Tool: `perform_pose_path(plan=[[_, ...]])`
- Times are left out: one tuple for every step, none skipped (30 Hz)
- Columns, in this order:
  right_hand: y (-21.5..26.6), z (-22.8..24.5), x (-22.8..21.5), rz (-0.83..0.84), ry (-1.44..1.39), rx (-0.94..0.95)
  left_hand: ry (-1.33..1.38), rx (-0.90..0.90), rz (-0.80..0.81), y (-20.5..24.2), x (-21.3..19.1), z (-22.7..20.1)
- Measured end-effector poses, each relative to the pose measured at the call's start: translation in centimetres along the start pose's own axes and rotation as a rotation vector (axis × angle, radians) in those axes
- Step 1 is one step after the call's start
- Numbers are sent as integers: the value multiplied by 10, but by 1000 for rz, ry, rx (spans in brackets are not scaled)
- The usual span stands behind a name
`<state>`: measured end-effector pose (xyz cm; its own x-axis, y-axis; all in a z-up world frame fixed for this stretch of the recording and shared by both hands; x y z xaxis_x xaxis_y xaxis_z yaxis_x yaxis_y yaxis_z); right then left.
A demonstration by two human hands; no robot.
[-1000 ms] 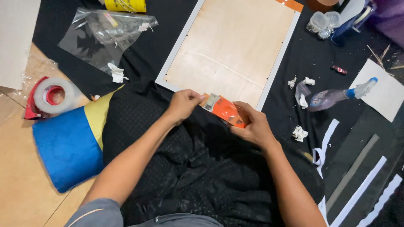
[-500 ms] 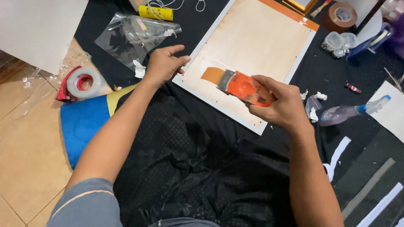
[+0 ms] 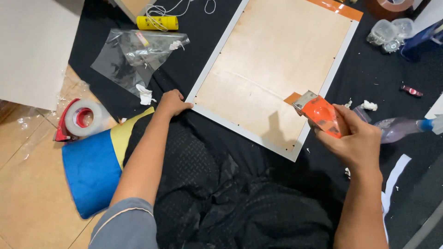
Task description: Applying orange adhesive tape to the edges of a wooden frame backing.
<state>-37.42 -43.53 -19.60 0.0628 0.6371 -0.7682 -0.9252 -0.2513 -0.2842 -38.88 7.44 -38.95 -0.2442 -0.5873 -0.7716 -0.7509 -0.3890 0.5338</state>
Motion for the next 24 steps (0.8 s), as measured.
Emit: perform_pose_path(plan=[[-2, -3, 0, 7, 0, 3, 0, -4, 6, -3, 2, 1], [-3, -5, 0, 17, -16, 3, 15, 15, -1, -5, 3, 2], [-5, -7, 0, 24, -32, -1, 32, 37, -11, -8, 4, 2], [-8, -7, 1, 26, -31, 0, 33, 35, -9, -9, 2, 1], [-9, -8, 2, 31, -28, -10, 36, 43, -6, -7, 2, 0], [-10, -9, 2, 36, -25, -19, 39, 51, -3, -4, 1, -1], [-11, -10, 4, 40, -23, -16, 40, 50, 3, -2, 0, -4], [-11, -11, 5, 41, -1, 0, 36, 41, 17, 1, -2, -7], [-11, -12, 7, 40, 19, 13, 32, 32, 29, 4, -4, -9], [-11, -13, 8, 43, 19, 15, 32, 29, 31, 7, -5, -10], [-11, -12, 8, 47, 26, -1, 43, 28, 20, 9, -7, -12], [-11, -12, 9, 51, 33, -16, 55, 27, 9, 12, -9, -14], [-10, -11, 10, 53, 33, -13, 52, 25, 13, 11, -7, -13], [-8, -11, 11, 59, 20, -2, 36, 33, 2, 10, -6, -12], [-8, -10, 11, 62, 8, 7, 20, 44, -11, 8, -6, -12], [-7, -15, 13, 62, 8, 9, 19, 45, -9, 9, -8, -14], [-6, -18, 15, 46, 33, -13, 21, 46, -17, 10, -8, -14], [-5, -22, 16, 30, 57, -34, 22, 48, -24, 12, -9, -15], [-5, -17, 15, 31, 57, -32, 21, 48, -22, 11, -8, -14], [-5, -14, 15, 43, 46, -7, 30, 58, -33, 10, -7, -13], [-5, -10, 14, 57, 35, 18, 39, 69, -43, 9, -6, -13], [-5, -10, 14, 58, 35, 22, 37, 69, -40, 11, -7, -15], [-6, -10, 14, 57, 24, 42, 33, 45, -41, 13, -9, -16], [-6, -9, 14, 55, 14, 61, 29, 22, -42, 15, -10, -17]])
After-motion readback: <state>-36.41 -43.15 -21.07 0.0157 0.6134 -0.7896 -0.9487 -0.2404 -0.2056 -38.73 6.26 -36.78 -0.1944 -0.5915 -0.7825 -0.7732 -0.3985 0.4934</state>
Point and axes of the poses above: each hand's wrist, its own y-axis away from the middle knuckle, its own x-axis out of the palm, z = x × y, the point moved 4 cm from there along -y, towards the middle knuckle, and after that the axes turned 1 degree about -y, right-handed, at the moved point
